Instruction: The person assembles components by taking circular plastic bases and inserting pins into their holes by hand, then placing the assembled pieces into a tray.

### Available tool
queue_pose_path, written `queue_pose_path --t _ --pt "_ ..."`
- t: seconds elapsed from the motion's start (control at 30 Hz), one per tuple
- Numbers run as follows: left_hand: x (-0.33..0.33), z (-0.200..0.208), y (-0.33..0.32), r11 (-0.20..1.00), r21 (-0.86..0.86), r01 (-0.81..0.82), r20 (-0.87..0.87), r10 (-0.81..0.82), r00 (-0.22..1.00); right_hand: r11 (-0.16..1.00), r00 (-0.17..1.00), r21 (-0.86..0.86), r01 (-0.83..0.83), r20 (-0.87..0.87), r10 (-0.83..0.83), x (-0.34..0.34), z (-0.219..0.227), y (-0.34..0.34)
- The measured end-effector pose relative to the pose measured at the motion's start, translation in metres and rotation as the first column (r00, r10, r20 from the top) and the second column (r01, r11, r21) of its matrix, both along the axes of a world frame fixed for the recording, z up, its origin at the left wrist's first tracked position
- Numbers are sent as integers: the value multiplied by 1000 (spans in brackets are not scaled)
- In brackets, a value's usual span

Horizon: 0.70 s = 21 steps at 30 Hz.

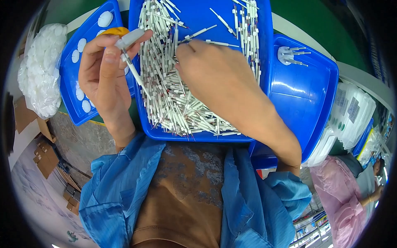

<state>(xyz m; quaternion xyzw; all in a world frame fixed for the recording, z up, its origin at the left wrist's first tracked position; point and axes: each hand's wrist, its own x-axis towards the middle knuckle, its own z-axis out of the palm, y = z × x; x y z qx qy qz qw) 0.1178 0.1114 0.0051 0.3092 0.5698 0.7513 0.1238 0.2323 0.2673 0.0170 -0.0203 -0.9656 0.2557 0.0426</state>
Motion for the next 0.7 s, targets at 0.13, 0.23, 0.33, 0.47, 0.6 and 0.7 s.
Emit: queue_pose_path --t 0.13,0.23,0.33,0.47,0.6,0.7 --pt "-1 -1 -1 1000 -3 20 15 -20 1000 996 979 -61 64 199 -51 2 14 5" --pt "-1 1 0 999 -13 31 1 -31 1000 996 956 -81 44 293 -19 8 15 9" --pt "2 2 1 999 31 37 47 -39 998 992 975 -128 16 221 12 0 15 6" --pt "1 -1 3 998 59 7 107 -13 994 979 999 -206 3 -33 -10 0 13 8" --pt "1 1 0 998 62 18 139 -26 990 947 998 -317 55 -10 -61 4 28 12" --pt "3 2 0 997 77 -2 167 -11 986 957 961 -289 29 -256 -107 -1 33 24"
